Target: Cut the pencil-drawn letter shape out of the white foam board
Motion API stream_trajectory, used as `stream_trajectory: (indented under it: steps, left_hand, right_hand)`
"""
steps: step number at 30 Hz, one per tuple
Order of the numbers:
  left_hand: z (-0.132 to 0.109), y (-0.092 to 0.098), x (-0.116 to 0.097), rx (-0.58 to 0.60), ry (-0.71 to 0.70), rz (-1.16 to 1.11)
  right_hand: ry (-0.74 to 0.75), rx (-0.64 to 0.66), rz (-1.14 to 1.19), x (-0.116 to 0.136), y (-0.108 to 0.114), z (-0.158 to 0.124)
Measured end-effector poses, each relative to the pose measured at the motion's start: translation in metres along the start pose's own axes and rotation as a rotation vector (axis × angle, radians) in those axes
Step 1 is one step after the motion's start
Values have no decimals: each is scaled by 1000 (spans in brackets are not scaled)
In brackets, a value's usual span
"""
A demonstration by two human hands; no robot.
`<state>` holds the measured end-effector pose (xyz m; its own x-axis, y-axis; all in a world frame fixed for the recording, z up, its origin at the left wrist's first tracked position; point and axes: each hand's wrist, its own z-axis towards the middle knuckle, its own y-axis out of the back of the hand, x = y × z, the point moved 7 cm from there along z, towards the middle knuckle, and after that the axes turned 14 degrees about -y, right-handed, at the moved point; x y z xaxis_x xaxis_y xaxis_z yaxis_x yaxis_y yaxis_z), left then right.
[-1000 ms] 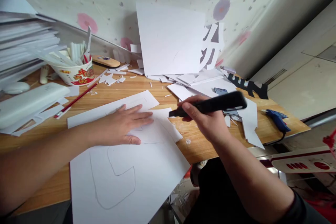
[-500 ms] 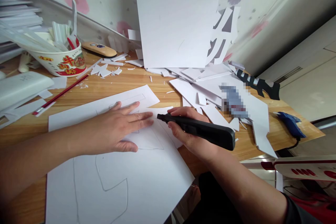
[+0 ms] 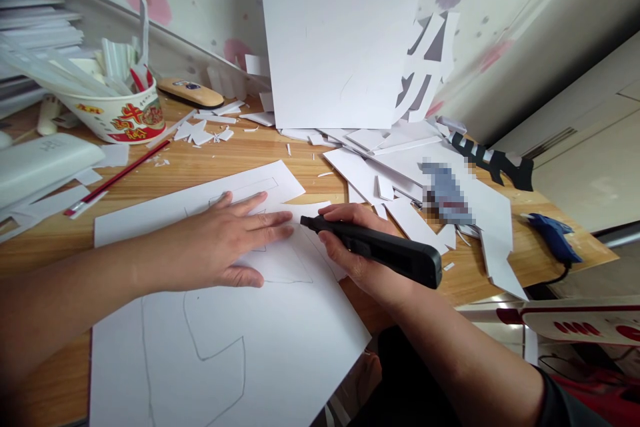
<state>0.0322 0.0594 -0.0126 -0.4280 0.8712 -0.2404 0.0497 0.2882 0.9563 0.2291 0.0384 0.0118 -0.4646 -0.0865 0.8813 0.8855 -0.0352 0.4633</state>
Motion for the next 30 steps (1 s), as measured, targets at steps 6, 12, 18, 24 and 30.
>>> stream_trajectory:
  steps: [6,12,18,24,30]
  left_hand:
    - [0,1,-1,-6,-4,4]
    - [1,2,0,-17,-3,-12]
    - [1,1,0,25,15,-5]
    - [1,0,1,2,2,-1]
    - [2,-1,2,20,-2,1]
  right_hand:
    - [26,-11,-19,1,0,1]
    - [7,0,16,-1,0,1]
    - [-9,0,-10,-2,-1,0]
    - [-12,-27,19,-1,0,0]
    - [-7,-15,21,-1,-2,1]
